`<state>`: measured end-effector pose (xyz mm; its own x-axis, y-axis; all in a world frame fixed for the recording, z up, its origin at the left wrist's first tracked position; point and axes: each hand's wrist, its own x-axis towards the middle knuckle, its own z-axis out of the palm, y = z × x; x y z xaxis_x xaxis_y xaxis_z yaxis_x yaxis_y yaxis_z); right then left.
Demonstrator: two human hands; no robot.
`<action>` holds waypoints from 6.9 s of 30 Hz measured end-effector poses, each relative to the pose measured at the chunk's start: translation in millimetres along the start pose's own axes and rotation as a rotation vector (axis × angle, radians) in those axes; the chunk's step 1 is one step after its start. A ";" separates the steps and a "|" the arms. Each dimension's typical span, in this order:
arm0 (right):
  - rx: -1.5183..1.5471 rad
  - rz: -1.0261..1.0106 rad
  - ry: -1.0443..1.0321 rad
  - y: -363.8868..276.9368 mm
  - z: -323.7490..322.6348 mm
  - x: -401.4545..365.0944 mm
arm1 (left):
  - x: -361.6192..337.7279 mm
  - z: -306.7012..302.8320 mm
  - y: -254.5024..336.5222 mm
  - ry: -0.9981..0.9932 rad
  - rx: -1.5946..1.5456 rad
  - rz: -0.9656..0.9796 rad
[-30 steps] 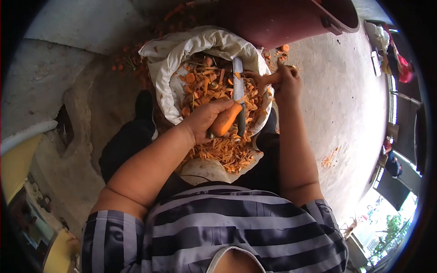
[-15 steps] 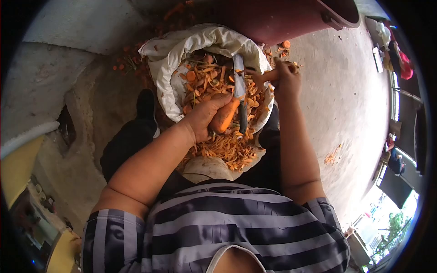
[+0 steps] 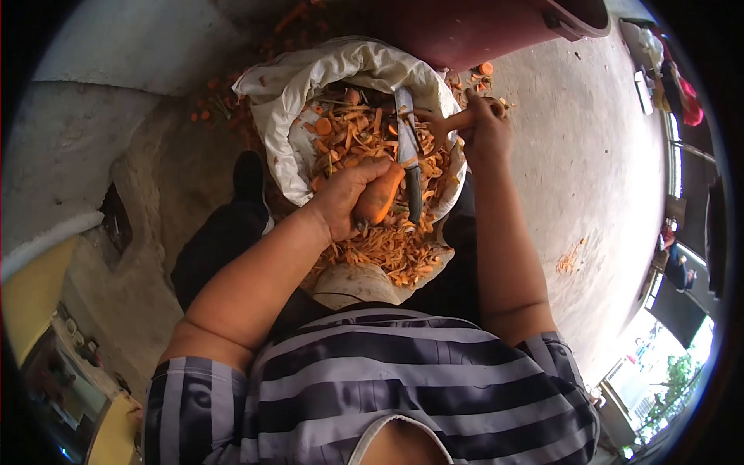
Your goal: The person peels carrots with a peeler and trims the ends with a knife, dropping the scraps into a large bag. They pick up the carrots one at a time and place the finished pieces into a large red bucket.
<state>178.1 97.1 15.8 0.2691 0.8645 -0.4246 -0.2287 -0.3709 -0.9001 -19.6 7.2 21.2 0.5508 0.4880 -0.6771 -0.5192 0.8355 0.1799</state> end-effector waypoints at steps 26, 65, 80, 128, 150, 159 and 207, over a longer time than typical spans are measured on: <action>0.000 0.153 -0.397 19.1 21.5 -38.3 | 9.7 -17.6 0.3 -0.132 -0.025 0.029; -0.049 0.114 -0.452 15.6 27.3 -48.5 | 2.0 -9.2 -8.5 -0.021 0.160 0.095; 0.135 0.121 -0.112 17.1 4.8 4.7 | 6.3 -19.3 -1.1 -0.123 -0.028 -0.078; 0.061 0.225 -0.214 17.5 11.9 -9.0 | 1.0 -15.9 -0.9 -0.019 0.507 0.128; -1.388 0.256 -0.003 160.6 -9.1 22.6 | -5.9 -40.3 19.1 0.128 0.874 0.346; -1.482 0.166 -0.295 129.6 -18.1 -4.1 | -5.9 -27.4 17.5 0.142 1.012 0.509; -0.806 -0.009 -0.401 37.2 0.1 -75.5 | 45.3 -3.6 -7.9 0.321 1.440 0.815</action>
<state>149.2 18.1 14.3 -0.1131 0.8659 -0.4872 0.5383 -0.3587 -0.7626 7.1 21.8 -13.5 0.2187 0.9624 -0.1607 0.4958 0.0322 0.8678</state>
